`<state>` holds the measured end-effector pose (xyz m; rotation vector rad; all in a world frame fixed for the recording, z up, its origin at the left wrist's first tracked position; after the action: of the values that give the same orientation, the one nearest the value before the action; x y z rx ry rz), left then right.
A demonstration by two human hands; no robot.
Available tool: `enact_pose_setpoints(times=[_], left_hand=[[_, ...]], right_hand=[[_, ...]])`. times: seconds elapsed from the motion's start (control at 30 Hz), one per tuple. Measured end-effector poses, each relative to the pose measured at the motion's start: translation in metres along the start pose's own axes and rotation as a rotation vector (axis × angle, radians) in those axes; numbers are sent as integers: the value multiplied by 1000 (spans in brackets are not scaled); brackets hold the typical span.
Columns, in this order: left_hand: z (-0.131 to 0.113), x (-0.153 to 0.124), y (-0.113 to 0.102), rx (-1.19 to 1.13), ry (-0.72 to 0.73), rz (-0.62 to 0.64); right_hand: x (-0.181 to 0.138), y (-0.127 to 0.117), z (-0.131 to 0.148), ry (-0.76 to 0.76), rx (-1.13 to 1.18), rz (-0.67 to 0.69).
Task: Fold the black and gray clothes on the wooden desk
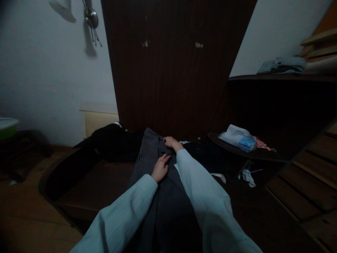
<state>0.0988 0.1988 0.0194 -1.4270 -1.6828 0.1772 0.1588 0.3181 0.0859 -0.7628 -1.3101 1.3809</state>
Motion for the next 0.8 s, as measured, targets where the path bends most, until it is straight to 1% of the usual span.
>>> enact_pose_setpoints(times=[0.1, 0.27, 0.33, 0.4, 0.5, 0.63, 0.73, 0.8], left_hand=[[-1, 1, 0, -6, 6, 11], [-2, -1, -2, 2, -4, 32], [-1, -1, -2, -4, -14, 36], [-1, -2, -3, -28, -38, 20], [2, 0, -4, -92, -118, -45], [10, 5, -5, -231, -267, -156], [21, 10, -4, -365, -362, -210], [31, 13, -1, -460, -434, -228]], right_hand=[[1, 3, -1, -7, -9, 5], [-1, 17, 13, 4, -15, 51], [-2, 20, 17, 36, -16, 37], [-2, 19, 17, 87, -9, -13], [0, 10, 11, 177, 34, -112], [3, -3, 2, 276, 153, -216], [5, -5, 4, 291, 276, -253], [4, -4, 10, 263, 367, -235]])
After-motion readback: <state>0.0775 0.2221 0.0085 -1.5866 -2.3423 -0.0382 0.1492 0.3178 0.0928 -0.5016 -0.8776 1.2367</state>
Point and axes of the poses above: each hand's wrist, its own x-axis towards the middle knuckle, its own y-axis out of the palm, z = x × y, the point moved 5 cm from there along x, towards the middle knuckle, and after that the axes turned 13 degrees about -z, right-handed, at the moved point
